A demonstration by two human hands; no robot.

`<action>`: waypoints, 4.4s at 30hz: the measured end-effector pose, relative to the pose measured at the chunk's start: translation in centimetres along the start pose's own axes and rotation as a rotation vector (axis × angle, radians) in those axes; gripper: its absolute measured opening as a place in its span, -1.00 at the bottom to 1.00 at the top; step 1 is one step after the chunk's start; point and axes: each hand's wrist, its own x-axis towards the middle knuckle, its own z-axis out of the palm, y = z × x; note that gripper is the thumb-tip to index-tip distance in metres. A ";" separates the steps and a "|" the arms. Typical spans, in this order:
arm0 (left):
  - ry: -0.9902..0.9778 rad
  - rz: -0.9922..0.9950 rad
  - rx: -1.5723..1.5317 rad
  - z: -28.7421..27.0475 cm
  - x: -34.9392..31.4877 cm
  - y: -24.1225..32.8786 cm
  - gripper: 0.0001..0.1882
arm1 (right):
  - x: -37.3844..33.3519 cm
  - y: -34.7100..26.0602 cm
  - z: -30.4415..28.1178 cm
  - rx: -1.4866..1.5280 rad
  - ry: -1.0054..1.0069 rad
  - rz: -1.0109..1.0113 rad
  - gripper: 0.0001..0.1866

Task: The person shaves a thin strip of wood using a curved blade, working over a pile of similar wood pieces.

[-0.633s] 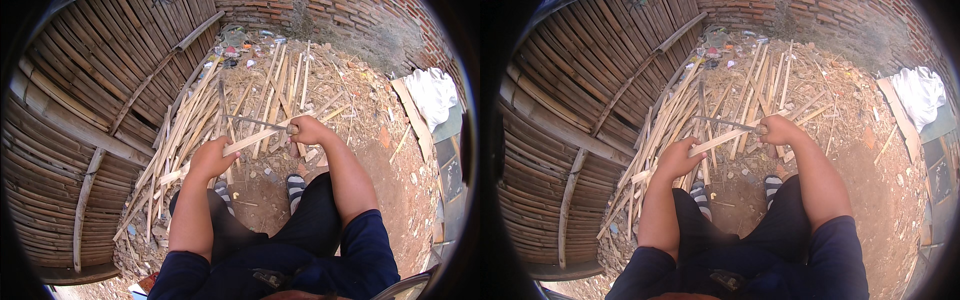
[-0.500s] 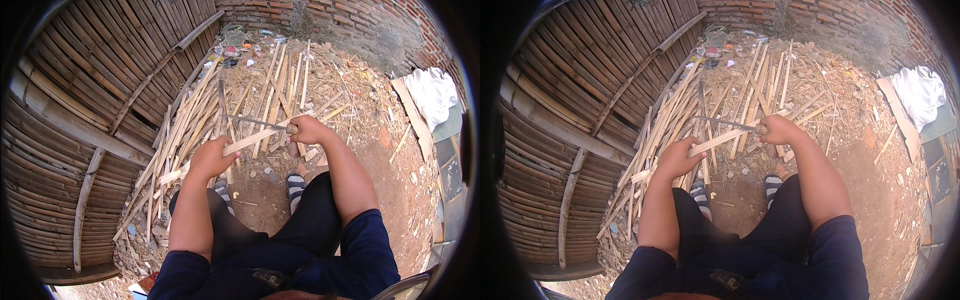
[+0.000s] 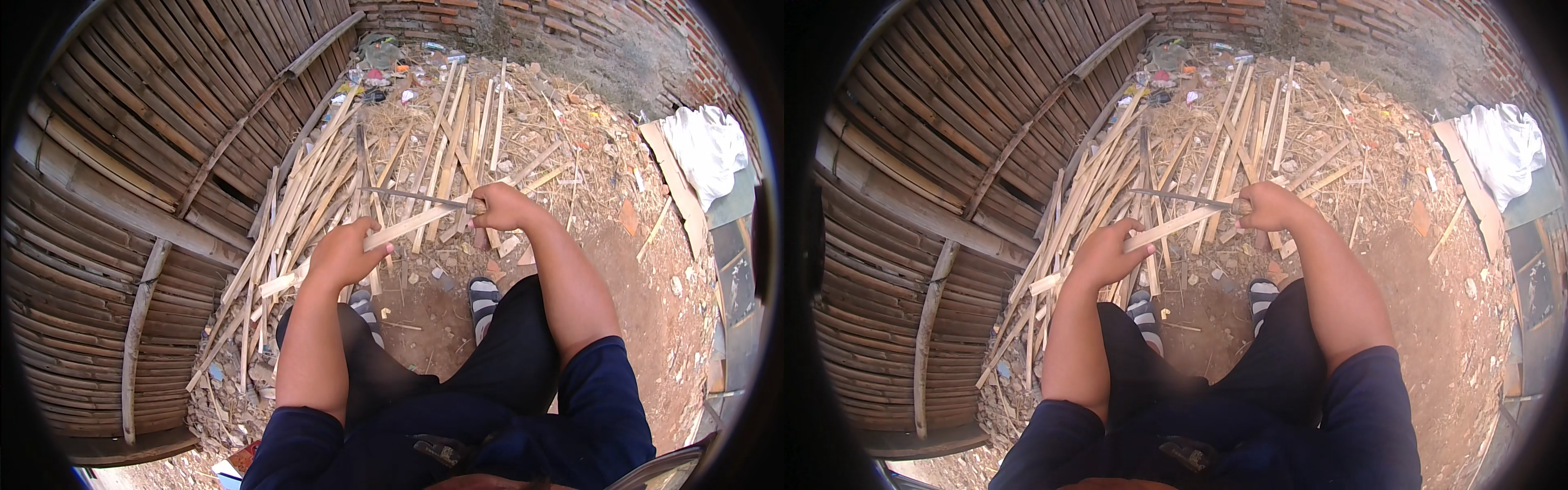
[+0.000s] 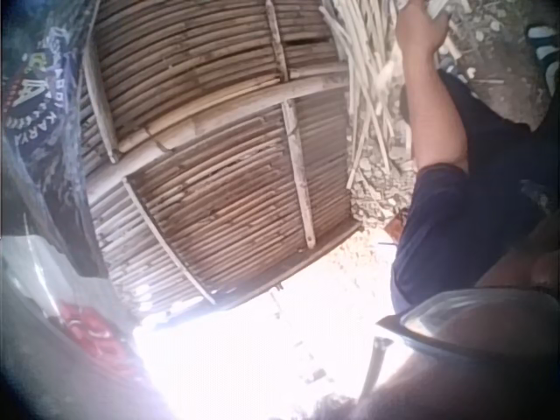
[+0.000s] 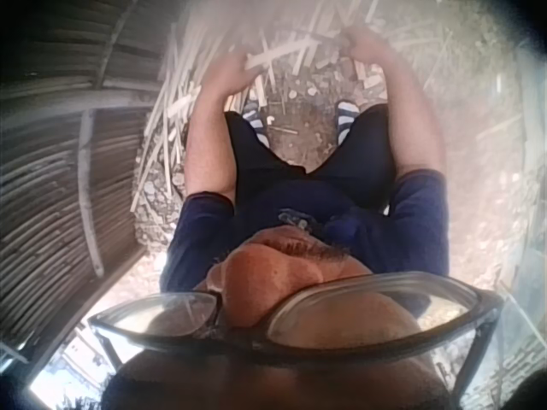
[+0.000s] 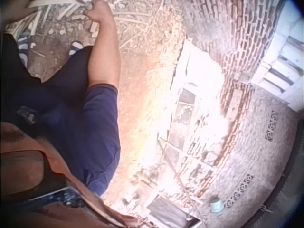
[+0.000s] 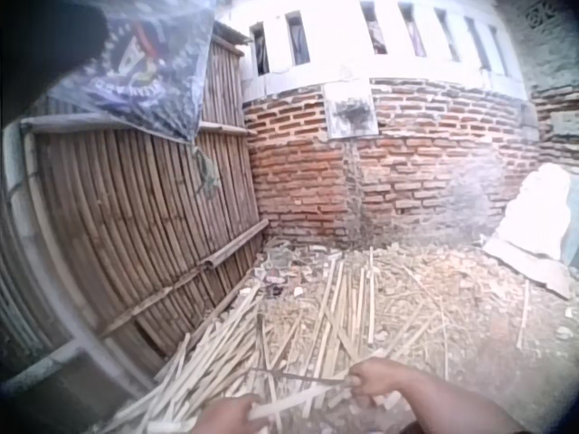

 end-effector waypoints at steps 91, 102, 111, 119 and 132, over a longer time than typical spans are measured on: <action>-0.073 -0.041 0.006 -0.3 -0.1 0.4 -0.37 | -0.2 -0.3 -0.4 -0.030 -0.082 0.028 -0.41; -0.102 -0.042 0.005 -0.4 -0.1 0.7 -0.35 | 0.1 -0.3 0.2 -0.018 -0.129 0.026 -0.38; -0.104 -0.011 -0.013 0.0 0.0 0.2 -0.32 | 0.1 -0.9 0.1 -0.046 -0.169 0.047 -0.40; -0.127 -0.013 -0.027 -0.1 0.0 0.3 -0.29 | 0.1 -1.3 0.2 -0.035 -0.186 0.044 -0.42; -0.135 0.010 -0.050 0.3 0.1 -0.1 -0.29 | 0.6 -0.1 1.5 -0.038 -0.117 -0.024 -0.52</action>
